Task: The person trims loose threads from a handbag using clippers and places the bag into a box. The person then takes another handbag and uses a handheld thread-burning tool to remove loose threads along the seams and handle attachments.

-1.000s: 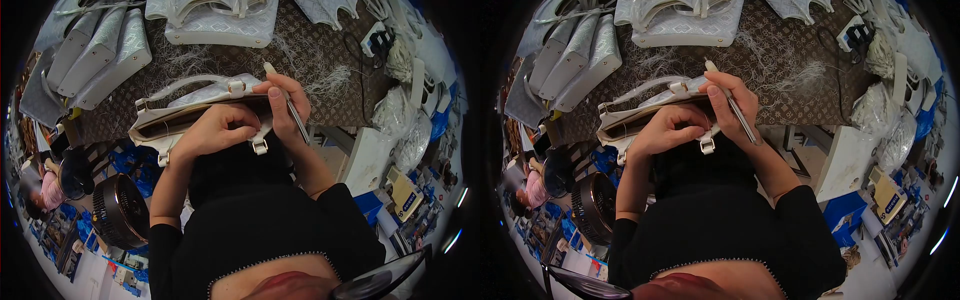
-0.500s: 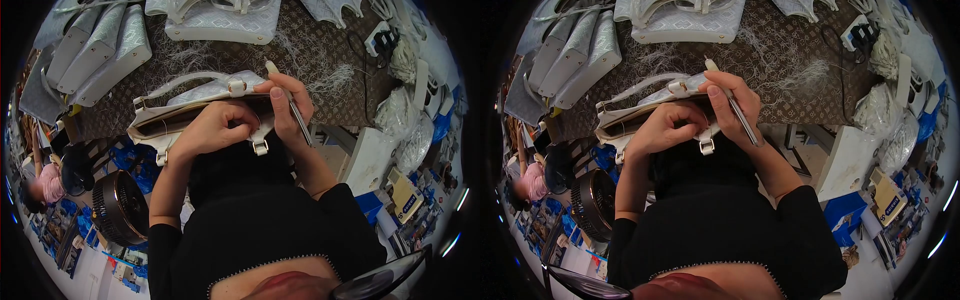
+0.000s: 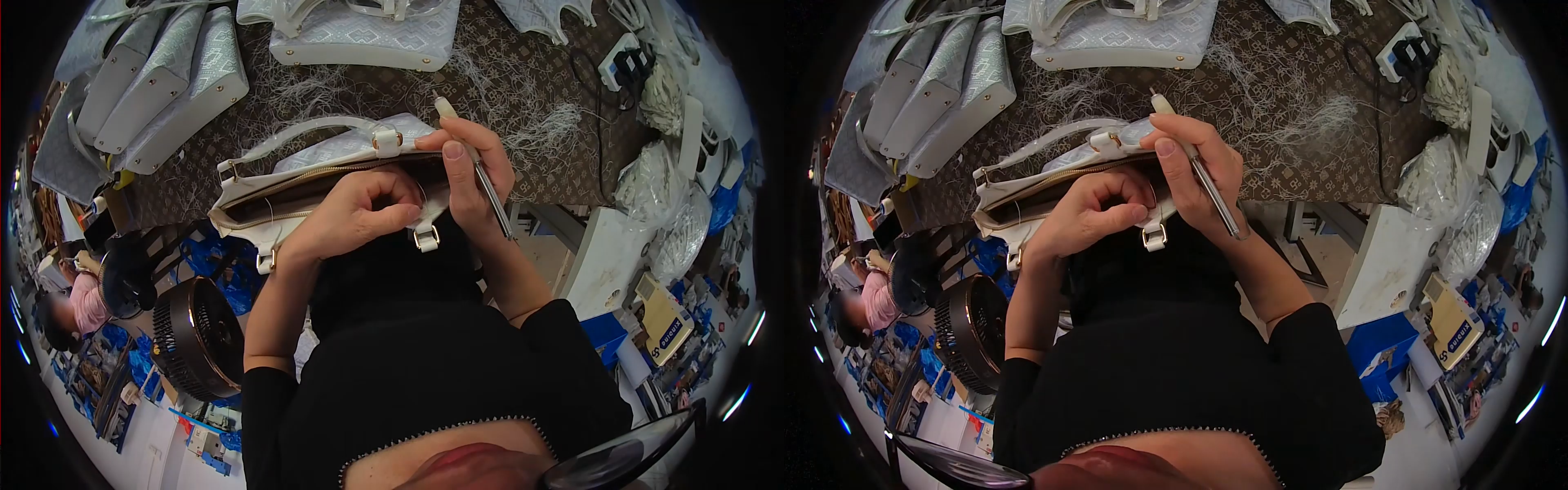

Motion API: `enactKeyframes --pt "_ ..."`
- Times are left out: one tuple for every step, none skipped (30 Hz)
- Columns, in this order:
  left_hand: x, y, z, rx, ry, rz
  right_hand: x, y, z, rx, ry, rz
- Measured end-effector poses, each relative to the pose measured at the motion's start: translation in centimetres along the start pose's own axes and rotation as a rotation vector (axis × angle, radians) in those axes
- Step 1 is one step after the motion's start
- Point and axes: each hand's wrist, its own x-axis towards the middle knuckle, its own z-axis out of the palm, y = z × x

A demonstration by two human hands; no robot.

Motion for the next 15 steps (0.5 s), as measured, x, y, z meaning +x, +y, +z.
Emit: enactKeyframes --pt "-0.1 -0.1 0.0 -0.082 0.002 0.001 0.0 0.0 0.0 0.001 -0.001 0.001" --pt "-0.2 -0.1 0.1 -0.083 0.003 0.001 -0.1 0.1 0.0 -0.004 0.003 0.008" --pt "-0.3 0.1 0.3 -0.178 0.072 -0.013 -0.1 0.0 0.0 -0.009 0.006 0.014" --pt "-0.5 0.3 0.5 -0.272 0.140 -0.027 -0.1 -0.1 0.0 -0.008 0.005 0.014" --pt "-0.6 0.6 0.6 -0.273 0.141 -0.026 -0.1 -0.2 -0.1 -0.021 0.004 0.015" --pt "-0.8 0.8 0.8 -0.104 0.165 -0.020 -0.1 -0.3 0.0 -0.034 0.004 0.015" --pt "-0.9 1.0 0.9 0.063 0.187 -0.015 -0.2 -0.3 0.0 -0.035 0.004 0.016" --pt "-1.0 1.4 1.1 0.061 0.188 -0.015 -0.2 -0.3 0.0 -0.027 0.008 0.018" --pt "-1.0 1.7 1.4 0.083 0.191 -0.019 -0.1 -0.2 0.0 -0.018 0.011 0.020" --pt "-1.0 1.9 1.5 0.106 0.195 -0.023 -0.2 -0.3 0.0 -0.016 0.007 0.021" --pt "-1.0 1.9 1.6 0.104 0.199 -0.022 -0.2 -0.3 0.0 -0.025 0.007 0.017" --pt "-0.9 1.8 1.5 0.034 0.193 -0.030 -0.2 -0.3 0.0 -0.034 0.007 0.013" --pt "-0.9 1.8 1.5 -0.037 0.184 -0.037 -0.2 -0.3 0.0 -0.034 0.006 0.013" --pt "-0.9 1.7 1.5 -0.038 0.184 -0.036 -0.2 -0.2 0.0 -0.021 0.010 0.023" --pt "-0.9 1.4 1.5 -0.199 0.159 -0.035 -0.3 -0.2 0.0 -0.007 0.016 0.033"
